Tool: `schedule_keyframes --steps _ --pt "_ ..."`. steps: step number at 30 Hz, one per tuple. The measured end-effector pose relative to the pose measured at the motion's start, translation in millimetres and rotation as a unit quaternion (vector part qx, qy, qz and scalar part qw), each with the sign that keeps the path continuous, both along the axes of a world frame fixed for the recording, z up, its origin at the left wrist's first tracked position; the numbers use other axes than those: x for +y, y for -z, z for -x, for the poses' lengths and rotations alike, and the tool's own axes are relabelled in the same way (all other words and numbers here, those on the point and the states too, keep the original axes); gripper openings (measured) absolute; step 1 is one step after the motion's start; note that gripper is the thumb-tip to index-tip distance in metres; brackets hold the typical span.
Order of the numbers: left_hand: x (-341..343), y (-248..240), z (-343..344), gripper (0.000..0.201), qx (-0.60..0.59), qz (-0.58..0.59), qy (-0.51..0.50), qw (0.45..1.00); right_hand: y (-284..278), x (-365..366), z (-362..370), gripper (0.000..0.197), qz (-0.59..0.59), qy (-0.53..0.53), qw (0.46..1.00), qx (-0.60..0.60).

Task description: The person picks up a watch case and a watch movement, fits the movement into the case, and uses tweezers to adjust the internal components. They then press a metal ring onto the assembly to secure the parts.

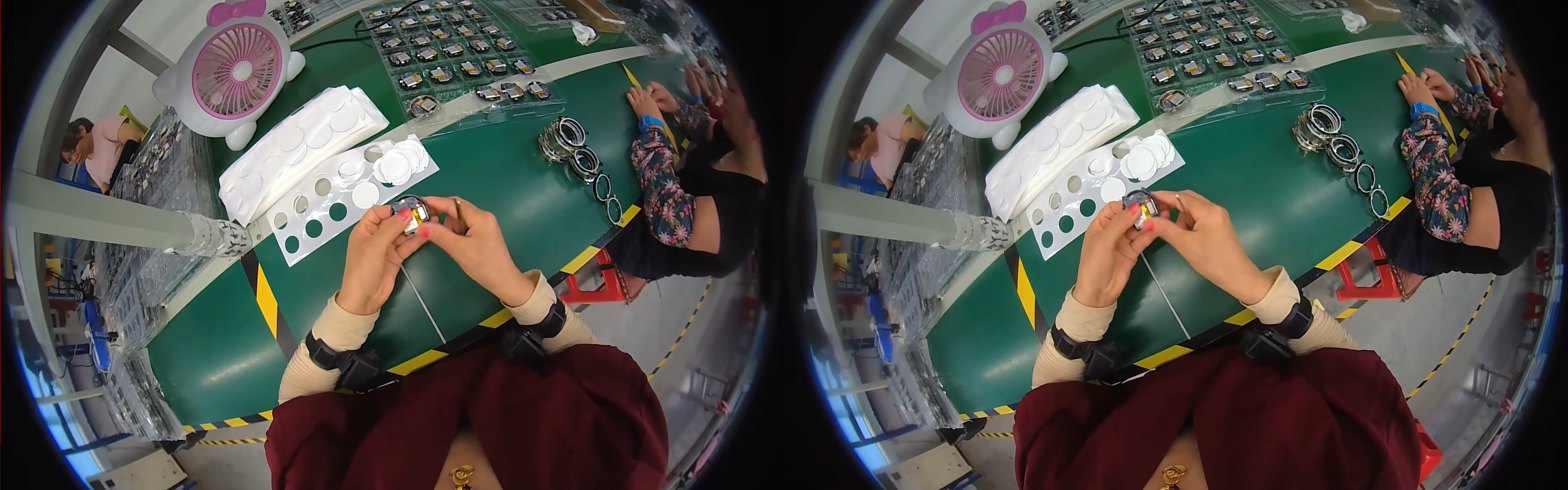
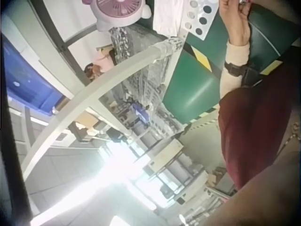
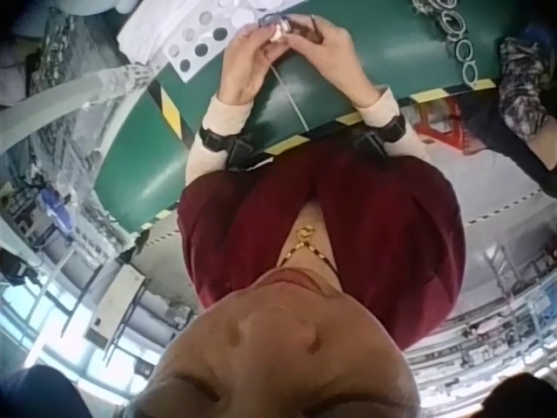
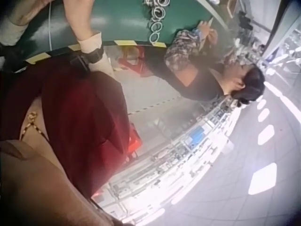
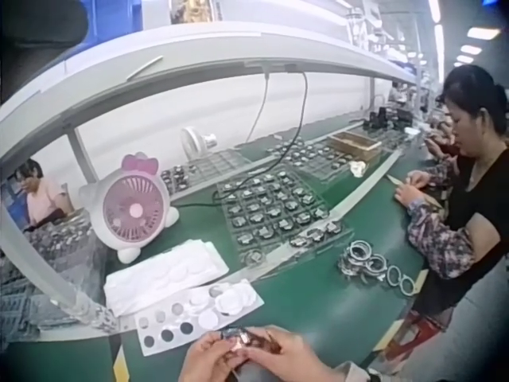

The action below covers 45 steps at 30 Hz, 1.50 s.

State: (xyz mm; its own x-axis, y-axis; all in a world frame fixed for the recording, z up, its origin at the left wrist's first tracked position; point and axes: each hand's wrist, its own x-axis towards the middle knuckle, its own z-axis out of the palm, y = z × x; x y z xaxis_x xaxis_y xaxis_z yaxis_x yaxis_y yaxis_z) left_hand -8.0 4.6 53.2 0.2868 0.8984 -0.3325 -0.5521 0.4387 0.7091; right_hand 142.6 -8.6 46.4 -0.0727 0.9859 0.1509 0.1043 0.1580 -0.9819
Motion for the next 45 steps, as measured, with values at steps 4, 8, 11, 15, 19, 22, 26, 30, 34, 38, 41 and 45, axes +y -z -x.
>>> schedule_keyframes --steps 4,8,11,15,19,22,26,30,34,38,41,45 --pt "-5 -8 -1 0.022 0.028 -0.029 0.029 0.999 -2 -2 -2 0.027 0.084 -0.046 0.994 0.056" --pt "-6 -13 -5 0.034 0.04 -0.071 0.056 0.995 -9 -2 -5 0.025 0.135 -0.065 0.978 0.147" --pt "-11 -19 -6 0.035 0.04 -0.071 0.044 0.996 -14 -2 -10 0.023 0.144 -0.059 0.976 0.153" --pt "-20 -12 -15 0.033 0.143 -0.133 0.036 0.98 2 -6 -7 0.021 0.087 -0.056 0.982 0.16" --pt "-15 18 -20 0.03 0.109 -0.103 0.058 0.987 10 -11 -40 0.023 0.078 -0.016 0.983 -0.165" --pt "-10 22 -15 0.024 0.081 -0.041 0.043 0.995 12 -26 -90 0.027 -0.101 0.168 0.947 -0.254" --pt "-9 26 -22 0.021 0.045 0.022 0.07 0.996 3 -48 -182 0.024 -0.05 0.366 0.822 -0.433" --pt "-12 30 -26 0.021 0.038 0.035 0.087 0.995 31 -70 -224 0.018 -0.004 0.353 0.766 -0.537" --pt "-17 34 -32 0.019 0.076 -0.023 0.052 0.996 39 -84 -198 0.013 -0.034 0.236 0.818 -0.523" --pt "-12 34 -30 0.019 0.065 -0.002 0.038 0.997 28 -68 -128 0.014 -0.105 0.146 0.873 -0.454" --pt "-17 26 -25 0.02 0.05 -0.003 0.026 0.998 23 -40 -90 0.016 -0.148 0.102 0.896 -0.406" --pt "-31 17 -12 0.021 0.018 0.03 0.008 0.999 1 -25 -42 0.022 -0.08 0.012 0.971 -0.227"
